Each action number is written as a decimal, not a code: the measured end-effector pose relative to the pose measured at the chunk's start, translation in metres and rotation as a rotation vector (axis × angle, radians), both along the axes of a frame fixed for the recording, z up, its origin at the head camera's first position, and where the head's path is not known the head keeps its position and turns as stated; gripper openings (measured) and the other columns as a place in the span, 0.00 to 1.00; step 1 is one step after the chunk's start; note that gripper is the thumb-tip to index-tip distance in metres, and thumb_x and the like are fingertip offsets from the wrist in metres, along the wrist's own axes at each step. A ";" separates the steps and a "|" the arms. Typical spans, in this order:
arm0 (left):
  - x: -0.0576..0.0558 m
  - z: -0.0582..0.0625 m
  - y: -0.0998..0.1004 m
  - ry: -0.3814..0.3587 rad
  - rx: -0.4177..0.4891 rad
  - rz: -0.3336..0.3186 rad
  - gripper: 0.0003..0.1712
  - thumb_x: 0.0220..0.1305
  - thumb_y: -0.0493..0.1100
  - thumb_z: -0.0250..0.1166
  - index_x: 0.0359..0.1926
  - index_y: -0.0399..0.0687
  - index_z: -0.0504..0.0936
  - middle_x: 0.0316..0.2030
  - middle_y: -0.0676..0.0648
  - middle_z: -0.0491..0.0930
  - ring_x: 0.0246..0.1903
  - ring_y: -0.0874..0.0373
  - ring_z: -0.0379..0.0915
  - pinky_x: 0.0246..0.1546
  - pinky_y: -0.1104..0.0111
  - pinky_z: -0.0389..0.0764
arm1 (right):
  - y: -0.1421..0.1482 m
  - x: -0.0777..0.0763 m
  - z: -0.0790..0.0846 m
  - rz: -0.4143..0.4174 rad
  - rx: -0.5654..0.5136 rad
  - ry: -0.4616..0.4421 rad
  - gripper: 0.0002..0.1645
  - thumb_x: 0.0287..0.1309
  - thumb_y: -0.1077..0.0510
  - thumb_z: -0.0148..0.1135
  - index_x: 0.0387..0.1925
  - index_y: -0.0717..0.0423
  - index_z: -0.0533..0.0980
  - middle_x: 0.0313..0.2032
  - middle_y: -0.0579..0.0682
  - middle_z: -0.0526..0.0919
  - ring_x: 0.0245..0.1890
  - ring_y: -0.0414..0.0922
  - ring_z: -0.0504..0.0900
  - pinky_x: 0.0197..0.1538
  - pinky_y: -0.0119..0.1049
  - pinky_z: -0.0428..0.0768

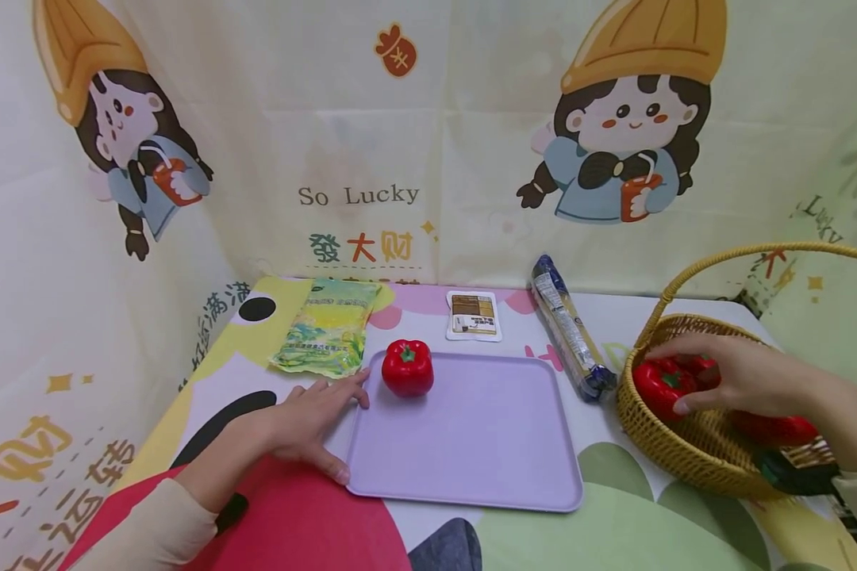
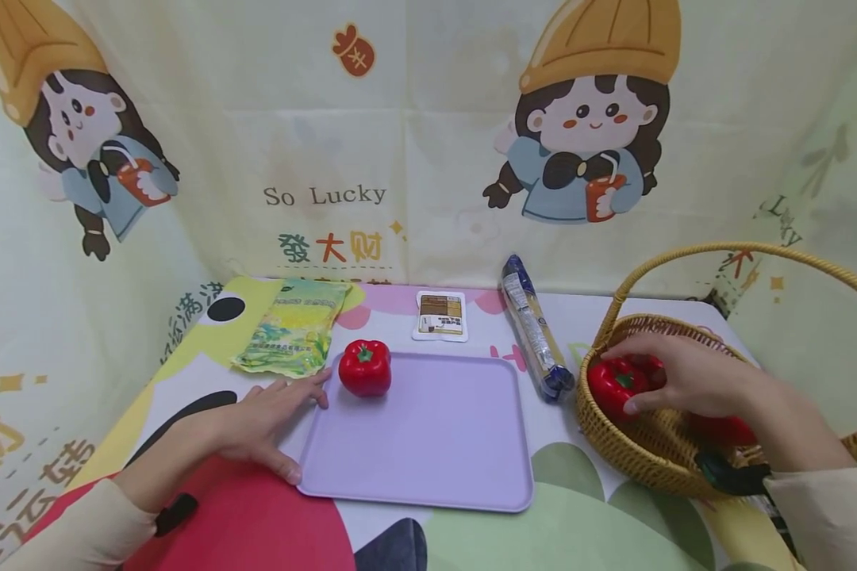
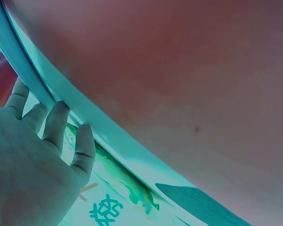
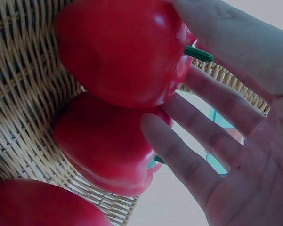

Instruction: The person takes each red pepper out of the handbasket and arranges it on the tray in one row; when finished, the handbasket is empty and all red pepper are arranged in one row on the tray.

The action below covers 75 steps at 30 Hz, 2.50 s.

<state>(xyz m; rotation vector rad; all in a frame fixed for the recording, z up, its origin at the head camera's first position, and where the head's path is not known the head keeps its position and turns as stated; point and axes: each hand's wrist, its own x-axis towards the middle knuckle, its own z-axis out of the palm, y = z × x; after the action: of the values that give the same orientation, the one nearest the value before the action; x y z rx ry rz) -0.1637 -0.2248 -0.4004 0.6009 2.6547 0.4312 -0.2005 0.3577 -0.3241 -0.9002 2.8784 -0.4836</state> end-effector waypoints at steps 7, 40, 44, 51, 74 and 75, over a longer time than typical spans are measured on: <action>0.001 0.001 0.000 -0.007 0.001 0.001 0.51 0.32 0.73 0.82 0.59 0.71 0.69 0.81 0.53 0.50 0.71 0.49 0.57 0.62 0.37 0.65 | 0.002 0.000 -0.005 0.065 -0.003 0.052 0.39 0.43 0.43 0.84 0.59 0.42 0.79 0.55 0.47 0.79 0.43 0.28 0.75 0.40 0.31 0.81; 0.002 0.002 0.001 -0.002 0.014 -0.019 0.51 0.34 0.74 0.81 0.59 0.70 0.69 0.81 0.53 0.50 0.69 0.49 0.58 0.63 0.37 0.63 | -0.014 0.018 0.002 -0.018 -0.018 0.109 0.35 0.44 0.52 0.84 0.56 0.40 0.78 0.54 0.45 0.74 0.46 0.39 0.75 0.37 0.32 0.80; 0.002 0.001 -0.001 0.009 0.013 -0.017 0.51 0.33 0.74 0.81 0.59 0.70 0.69 0.81 0.53 0.51 0.69 0.50 0.58 0.62 0.37 0.63 | -0.018 0.020 0.002 0.035 -0.069 0.197 0.37 0.41 0.58 0.84 0.56 0.40 0.77 0.53 0.41 0.73 0.46 0.31 0.70 0.37 0.31 0.80; 0.002 0.000 -0.001 0.014 0.023 -0.014 0.51 0.33 0.74 0.81 0.58 0.70 0.69 0.81 0.52 0.51 0.68 0.50 0.59 0.63 0.35 0.62 | -0.020 0.023 0.000 0.045 -0.144 0.214 0.40 0.41 0.59 0.84 0.58 0.41 0.77 0.55 0.41 0.71 0.48 0.32 0.69 0.36 0.31 0.81; 0.001 0.003 0.001 -0.009 0.016 -0.003 0.51 0.33 0.74 0.81 0.59 0.71 0.68 0.81 0.54 0.50 0.72 0.49 0.56 0.65 0.34 0.59 | -0.029 0.035 0.011 0.039 -0.261 0.171 0.43 0.43 0.67 0.80 0.62 0.41 0.77 0.61 0.37 0.71 0.53 0.33 0.71 0.35 0.32 0.84; 0.001 0.003 0.001 -0.011 0.018 -0.002 0.51 0.33 0.73 0.82 0.59 0.71 0.69 0.81 0.54 0.50 0.72 0.49 0.56 0.65 0.33 0.59 | -0.029 0.036 0.011 0.032 -0.261 0.174 0.43 0.42 0.67 0.81 0.62 0.41 0.77 0.61 0.37 0.71 0.52 0.33 0.71 0.35 0.32 0.84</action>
<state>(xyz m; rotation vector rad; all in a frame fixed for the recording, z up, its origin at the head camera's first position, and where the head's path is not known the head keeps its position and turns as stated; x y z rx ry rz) -0.1631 -0.2240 -0.3973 0.6047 2.6423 0.4566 -0.1647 0.3287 -0.3134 -1.0727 2.9975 -0.8321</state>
